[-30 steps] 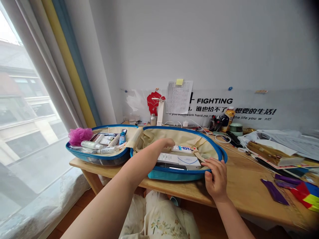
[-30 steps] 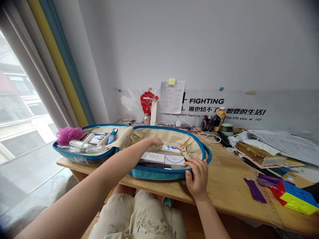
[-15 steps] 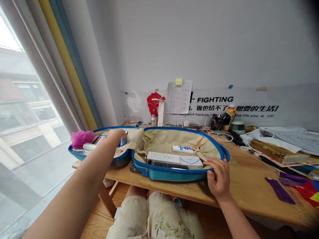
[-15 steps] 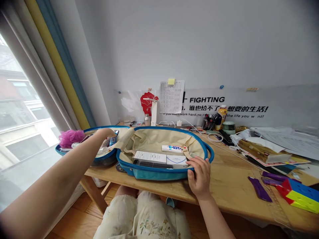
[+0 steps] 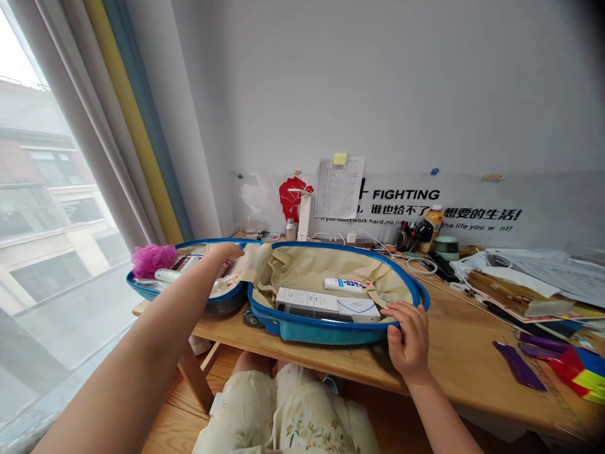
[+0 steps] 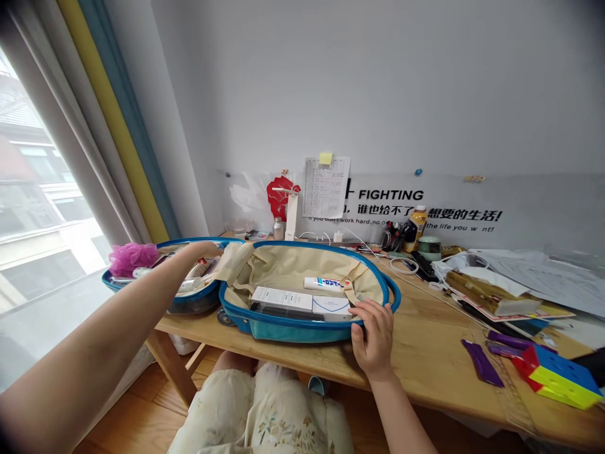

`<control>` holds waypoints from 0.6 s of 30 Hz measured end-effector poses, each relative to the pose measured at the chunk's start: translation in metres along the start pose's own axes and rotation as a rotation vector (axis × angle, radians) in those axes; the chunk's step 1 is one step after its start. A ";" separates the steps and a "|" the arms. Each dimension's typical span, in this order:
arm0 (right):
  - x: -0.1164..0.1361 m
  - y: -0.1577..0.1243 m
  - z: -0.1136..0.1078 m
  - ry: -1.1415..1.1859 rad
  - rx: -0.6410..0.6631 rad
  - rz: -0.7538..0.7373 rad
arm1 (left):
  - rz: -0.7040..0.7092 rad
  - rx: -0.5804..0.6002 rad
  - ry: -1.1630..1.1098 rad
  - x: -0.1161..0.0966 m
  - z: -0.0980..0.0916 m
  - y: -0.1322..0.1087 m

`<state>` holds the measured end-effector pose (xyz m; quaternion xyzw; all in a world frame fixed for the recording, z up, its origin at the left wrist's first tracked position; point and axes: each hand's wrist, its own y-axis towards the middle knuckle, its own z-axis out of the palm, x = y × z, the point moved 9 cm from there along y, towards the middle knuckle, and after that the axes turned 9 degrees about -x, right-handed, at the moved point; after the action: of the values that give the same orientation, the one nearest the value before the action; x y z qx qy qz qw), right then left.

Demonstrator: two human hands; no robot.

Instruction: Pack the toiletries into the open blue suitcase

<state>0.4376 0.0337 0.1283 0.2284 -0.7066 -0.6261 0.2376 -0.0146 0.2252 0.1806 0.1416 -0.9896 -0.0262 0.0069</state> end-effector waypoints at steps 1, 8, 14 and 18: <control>0.000 0.000 0.000 -0.002 -0.001 -0.001 | 0.005 -0.026 -0.005 -0.006 -0.012 -0.001; 0.000 0.001 0.000 -0.007 -0.003 -0.003 | 0.288 -0.169 -0.093 -0.131 -0.048 -0.030; 0.001 0.000 0.000 -0.003 0.015 -0.004 | 0.529 -0.065 -0.146 -0.241 -0.004 -0.061; 0.002 0.001 -0.001 0.004 0.006 0.002 | 0.546 -0.009 -0.177 -0.267 0.019 -0.063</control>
<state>0.4367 0.0319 0.1293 0.2298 -0.7082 -0.6234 0.2387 0.2588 0.2410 0.1568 -0.1329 -0.9877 -0.0399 -0.0721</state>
